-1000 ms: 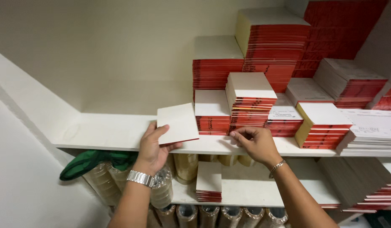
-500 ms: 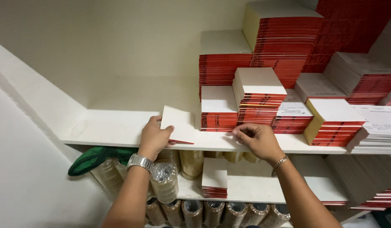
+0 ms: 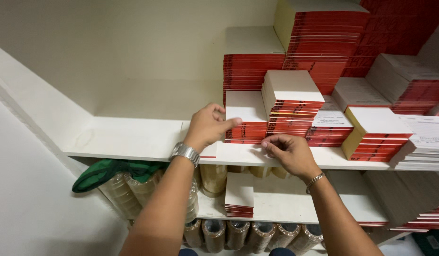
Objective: The person sits on the floor and repeatedly picks up small white notepads from a stack on a white shelf. They flip through the pages of each notepad and then place it on a lower shelf, continuing this process for multiple notepads.
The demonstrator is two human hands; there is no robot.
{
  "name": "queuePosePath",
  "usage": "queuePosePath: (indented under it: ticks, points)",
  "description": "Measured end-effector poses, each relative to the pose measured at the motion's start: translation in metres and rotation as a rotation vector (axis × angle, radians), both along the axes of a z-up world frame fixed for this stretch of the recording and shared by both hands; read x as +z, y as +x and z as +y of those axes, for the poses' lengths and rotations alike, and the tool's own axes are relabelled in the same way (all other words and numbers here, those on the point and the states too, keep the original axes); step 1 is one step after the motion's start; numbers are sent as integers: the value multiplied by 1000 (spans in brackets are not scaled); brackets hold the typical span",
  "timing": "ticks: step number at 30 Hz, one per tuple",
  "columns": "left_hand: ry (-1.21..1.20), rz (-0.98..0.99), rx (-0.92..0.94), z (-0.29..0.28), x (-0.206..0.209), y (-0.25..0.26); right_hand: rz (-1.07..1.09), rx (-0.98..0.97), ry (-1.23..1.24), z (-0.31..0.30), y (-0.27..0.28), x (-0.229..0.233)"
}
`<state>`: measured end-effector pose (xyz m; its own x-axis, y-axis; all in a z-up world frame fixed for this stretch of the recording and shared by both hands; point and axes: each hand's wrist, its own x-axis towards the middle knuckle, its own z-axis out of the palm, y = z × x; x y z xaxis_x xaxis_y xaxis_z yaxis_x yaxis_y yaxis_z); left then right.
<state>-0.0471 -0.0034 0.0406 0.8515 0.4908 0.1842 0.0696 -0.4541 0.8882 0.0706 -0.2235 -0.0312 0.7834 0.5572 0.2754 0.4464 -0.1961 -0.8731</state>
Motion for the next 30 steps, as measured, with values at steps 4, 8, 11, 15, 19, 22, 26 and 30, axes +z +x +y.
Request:
queuePosePath:
  ticks: [4, 8, 11, 15, 19, 22, 26, 30]
  points:
    - [125, -26, 13, 8, -8, 16, 36, 8, 31, -2, 5, -4]
    - [107, -62, 44, 13, -13, 18, 19, 31, 42, -2, 2, 0]
    - [62, -76, 44, 18, -18, 21, 18, 18, 51, -2, 3, -2]
    - [4, -125, 32, 19, -25, 26, 29, 24, 78, -3, 4, -5]
    - [37, -160, 87, 29, -35, 34, 9, 29, 58, -2, 6, -7]
    - [9, -184, 107, 26, -32, 25, 7, 34, 47, -3, 6, -7]
    - [-217, -351, 17, 25, -34, 6, 3, 38, 61, -4, 4, -4]
    - [-387, -501, 75, 39, -54, 3, -15, 40, 50, -2, 4, -5]
